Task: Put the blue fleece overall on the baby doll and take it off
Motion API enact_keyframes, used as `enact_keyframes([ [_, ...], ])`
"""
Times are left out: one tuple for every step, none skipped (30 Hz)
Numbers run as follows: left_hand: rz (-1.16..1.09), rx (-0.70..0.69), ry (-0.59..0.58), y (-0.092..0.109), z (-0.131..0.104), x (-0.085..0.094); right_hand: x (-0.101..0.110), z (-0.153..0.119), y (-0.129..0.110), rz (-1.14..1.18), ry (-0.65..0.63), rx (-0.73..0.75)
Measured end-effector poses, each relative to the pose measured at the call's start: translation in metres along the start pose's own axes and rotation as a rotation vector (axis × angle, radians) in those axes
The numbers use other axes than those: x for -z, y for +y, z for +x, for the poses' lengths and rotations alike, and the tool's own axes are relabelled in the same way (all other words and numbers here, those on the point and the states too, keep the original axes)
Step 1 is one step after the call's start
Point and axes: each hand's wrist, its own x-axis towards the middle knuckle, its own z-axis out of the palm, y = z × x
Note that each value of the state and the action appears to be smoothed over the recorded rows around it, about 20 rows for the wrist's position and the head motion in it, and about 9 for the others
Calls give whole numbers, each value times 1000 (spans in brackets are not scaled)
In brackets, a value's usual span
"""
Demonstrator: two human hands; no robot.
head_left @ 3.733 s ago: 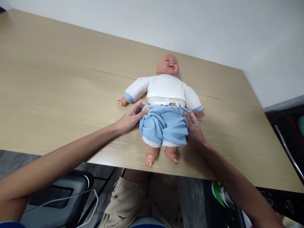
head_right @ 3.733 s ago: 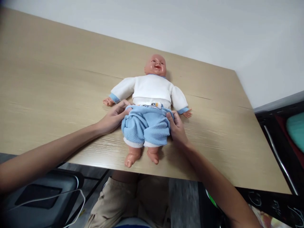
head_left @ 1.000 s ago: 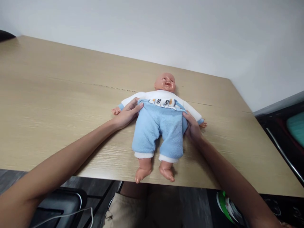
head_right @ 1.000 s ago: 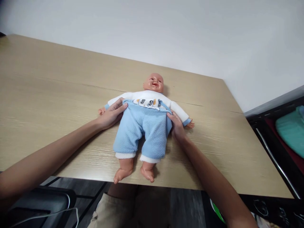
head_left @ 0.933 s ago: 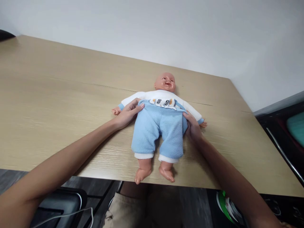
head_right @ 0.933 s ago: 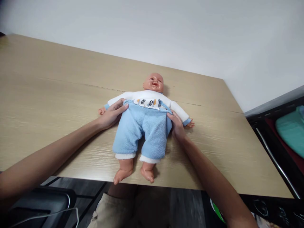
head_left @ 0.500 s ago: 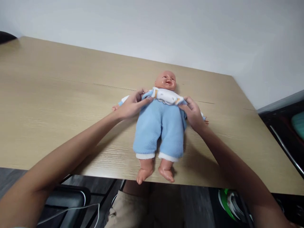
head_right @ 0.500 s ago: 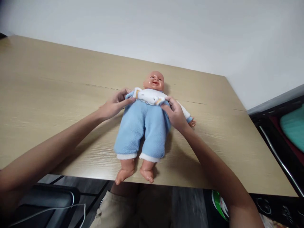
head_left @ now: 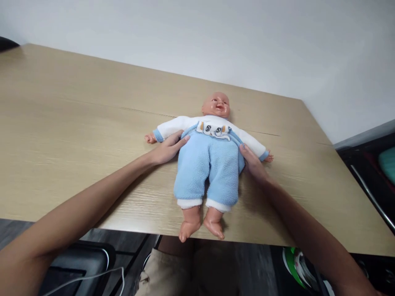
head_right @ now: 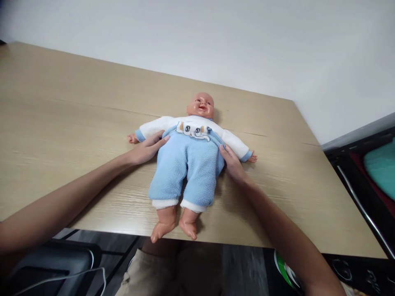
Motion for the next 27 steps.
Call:
enact_keyframes([
  [-49, 10, 40, 0, 0, -4, -5, 3, 2, 62, 9, -37],
  [-107, 21, 79, -1, 1, -8, -10, 7, 3, 100, 17, -57],
  [-164, 30, 110, -1, 2, -11, -13, 10, 5, 115, 27, -62],
  [-206, 34, 124, -2, 3, -12, -14, 14, 6, 114, 41, -56],
  [-223, 30, 121, -2, 4, -12, -13, 17, 7, 94, 61, -40],
  [-210, 19, 104, -2, 5, -9, -10, 19, 8, 55, 74, -18],
  [-172, 6, 75, -2, 7, -4, -5, 20, 9, 6, 71, 7],
  [-120, -6, 32, -1, 8, 4, 2, 21, 8, -52, 37, 30],
  [-61, -13, -26, 0, 9, 13, 9, 21, 7, -113, -29, 51],
  [-1, -16, -95, 2, 9, 22, 17, 20, 4, -173, -117, 70],
  [61, -18, -167, 3, 9, 32, 24, 20, 1, -227, -209, 92],
  [125, -23, -235, 4, 9, 41, 30, 18, -3, -278, -291, 122],
  [187, -34, -288, 4, 8, 48, 35, 17, -7, -328, -349, 158],
  [238, -50, -318, 4, 7, 53, 38, 16, -10, -376, -384, 198],
  [266, -69, -326, 3, 7, 56, 40, 14, -13, -420, -396, 235],
  [266, -85, -313, 1, 6, 56, 39, 12, -16, -455, -398, 260],
  [238, -94, -290, -1, 5, 53, 38, 10, -17, -470, -391, 266],
  [188, -94, -268, -4, 5, 49, 36, 8, -17, -462, -376, 252],
  [122, -84, -248, -6, 4, 43, 34, 6, -15, -434, -350, 225],
  [47, -64, -228, -7, 4, 36, 30, 4, -13, -389, -312, 191],
  [-38, -35, -194, -8, 3, 29, 27, 2, -10, -326, -262, 151],
  [-135, -1, -143, -8, 2, 20, 22, 1, -6, -251, -201, 113],
  [-241, 38, -80, -7, 1, 11, 17, 0, -3, -171, -140, 82],
  [-349, 76, -8, -5, 0, 3, 11, 1, 1, -89, -89, 58],
  [-454, 114, 57, -3, -1, -6, 6, 1, 3, -11, -52, 41],
  [-551, 151, 106, 0, -2, -14, 0, 2, 5, 56, -31, 31],
  [-628, 184, 135, 3, -3, -21, -5, 4, 6, 106, -23, 23],
])
